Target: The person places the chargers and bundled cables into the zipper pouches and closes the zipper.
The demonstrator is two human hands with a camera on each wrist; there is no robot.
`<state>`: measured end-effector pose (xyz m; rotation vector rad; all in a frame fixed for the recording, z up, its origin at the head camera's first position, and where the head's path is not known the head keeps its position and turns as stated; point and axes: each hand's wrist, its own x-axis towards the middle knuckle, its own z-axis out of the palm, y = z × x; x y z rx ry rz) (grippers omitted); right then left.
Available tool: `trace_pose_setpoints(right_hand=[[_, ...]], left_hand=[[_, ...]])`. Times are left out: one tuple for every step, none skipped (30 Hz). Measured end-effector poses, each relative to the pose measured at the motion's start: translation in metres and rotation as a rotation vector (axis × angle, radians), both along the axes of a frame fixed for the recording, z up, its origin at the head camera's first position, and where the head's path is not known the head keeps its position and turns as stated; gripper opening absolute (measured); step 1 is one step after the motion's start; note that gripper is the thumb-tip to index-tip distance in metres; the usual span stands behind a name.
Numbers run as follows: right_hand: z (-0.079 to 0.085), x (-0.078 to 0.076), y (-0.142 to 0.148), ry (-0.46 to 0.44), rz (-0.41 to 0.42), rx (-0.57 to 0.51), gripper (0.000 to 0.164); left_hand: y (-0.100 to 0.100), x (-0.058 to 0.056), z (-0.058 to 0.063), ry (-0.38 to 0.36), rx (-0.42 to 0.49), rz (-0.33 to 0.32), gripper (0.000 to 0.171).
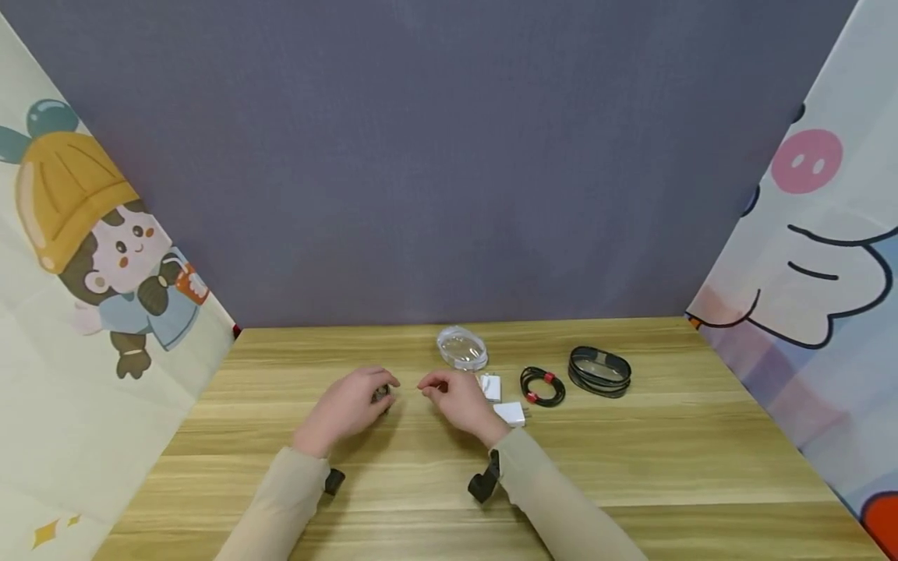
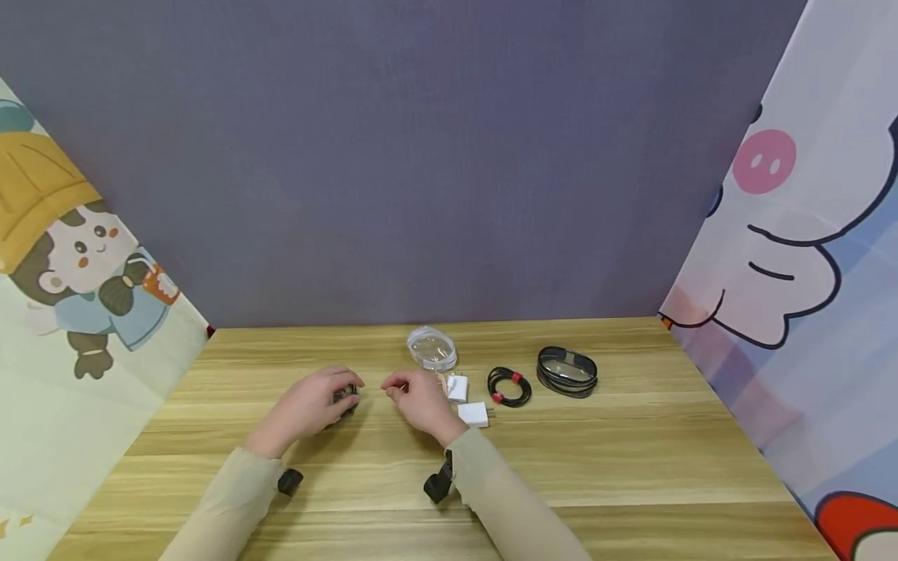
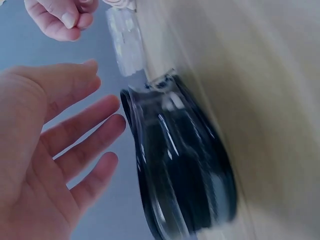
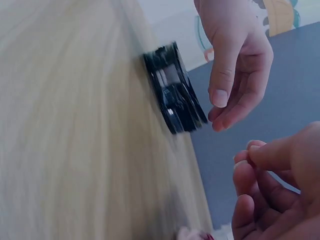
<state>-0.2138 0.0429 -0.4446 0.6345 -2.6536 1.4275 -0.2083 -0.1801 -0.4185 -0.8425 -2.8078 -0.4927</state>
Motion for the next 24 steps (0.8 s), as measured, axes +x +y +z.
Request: trace_pose_setpoints(right_hand=[[0.001, 0.0, 0.003, 0.0, -0.005, -0.001, 0.012], [0.002, -0.001, 0.007, 0.013, -0.007, -0.004, 0.012], [0.003, -0.001, 0.011, 0.021, -0.01, -0.011, 0.012], [0.004, -0.001, 0.015, 0.027, -0.015, -0.02, 0.012], [0.005, -0.001, 0.019, 0.039, -0.024, -0.024, 0.011], [0.006, -0.001, 0.023, 0.047, -0.032, -0.032, 0.01], [0.006, -0.002, 0.027, 0.055, -0.045, -0.034, 0.01], [0.007, -0.002, 0.031, 0.058, -0.053, -0.043, 0.009], [0.007, -0.003, 0.035, 0.053, -0.063, -0.05, 0.009], [0.007, -0.004, 0.038, 0.055, -0.072, -0.054, 0.009], [0.007, -0.006, 0.042, 0.054, -0.083, -0.058, 0.009], [0.006, -0.007, 0.045, 0.05, -0.09, -0.062, 0.01], [0.007, -0.008, 0.049, 0.044, -0.101, -0.066, 0.01], [0.006, -0.008, 0.052, 0.03, -0.109, -0.07, 0.011], [0.006, -0.009, 0.055, 0.024, -0.121, -0.069, 0.011], [0.005, -0.01, 0.058, 0.022, -0.131, -0.067, 0.011], [0.006, -0.01, 0.061, 0.015, -0.137, -0.067, 0.011], [0.006, -0.01, 0.064, 0.013, -0.144, -0.063, 0.012], [0.005, -0.011, 0.066, 0.015, -0.154, -0.061, 0.011], [0.005, -0.011, 0.068, 0.021, -0.161, -0.057, 0.011], [0.005, -0.012, 0.07, 0.027, -0.168, -0.059, 0.012], [0.004, -0.013, 0.072, 0.029, -0.173, -0.06, 0.012], [0.004, -0.013, 0.074, 0.03, -0.178, -0.061, 0.012], [0.004, -0.014, 0.075, 0.031, -0.183, -0.061, 0.012]], left_hand=[[0.003, -0.003, 0.001, -0.006, 0.001, 0.004, 0.019], [0.006, -0.006, 0.002, -0.014, 0.001, 0.006, 0.019], [0.01, -0.009, 0.003, -0.023, 0.0, 0.008, 0.019], [0.014, -0.012, 0.004, -0.026, -0.002, 0.009, 0.02], [0.018, -0.016, 0.004, -0.031, -0.003, 0.004, 0.02], [0.022, -0.019, 0.004, -0.036, -0.004, -0.001, 0.021], [0.026, -0.023, 0.004, -0.038, -0.006, -0.007, 0.021], [0.031, -0.026, 0.003, -0.04, -0.009, -0.015, 0.022], [0.035, -0.029, 0.002, -0.038, -0.015, -0.021, 0.022], [0.039, -0.033, 0.001, -0.033, -0.021, -0.03, 0.022], [0.043, -0.036, 0.001, -0.033, -0.024, -0.036, 0.023], [0.048, -0.039, 0.0, -0.028, -0.026, -0.04, 0.023], [0.052, -0.042, 0.0, -0.02, -0.023, -0.044, 0.023], [0.056, -0.045, 0.0, -0.011, -0.021, -0.046, 0.024], [0.06, -0.048, 0.0, 0.0, -0.02, -0.05, 0.024], [0.065, -0.05, 0.0, 0.012, -0.018, -0.058, 0.024], [0.069, -0.053, 0.0, 0.023, -0.015, -0.067, 0.025], [0.073, -0.056, -0.001, 0.033, -0.012, -0.077, 0.026], [0.077, -0.059, -0.001, 0.046, -0.014, -0.089, 0.026], [0.08, -0.061, -0.001, 0.052, -0.013, -0.1, 0.027], [0.084, -0.063, 0.0, 0.055, -0.01, -0.113, 0.027], [0.088, -0.065, -0.001, 0.061, -0.014, -0.124, 0.028], [0.092, -0.067, -0.001, 0.062, -0.012, -0.139, 0.029], [0.095, -0.068, 0.0, 0.059, -0.013, -0.152, 0.031]])
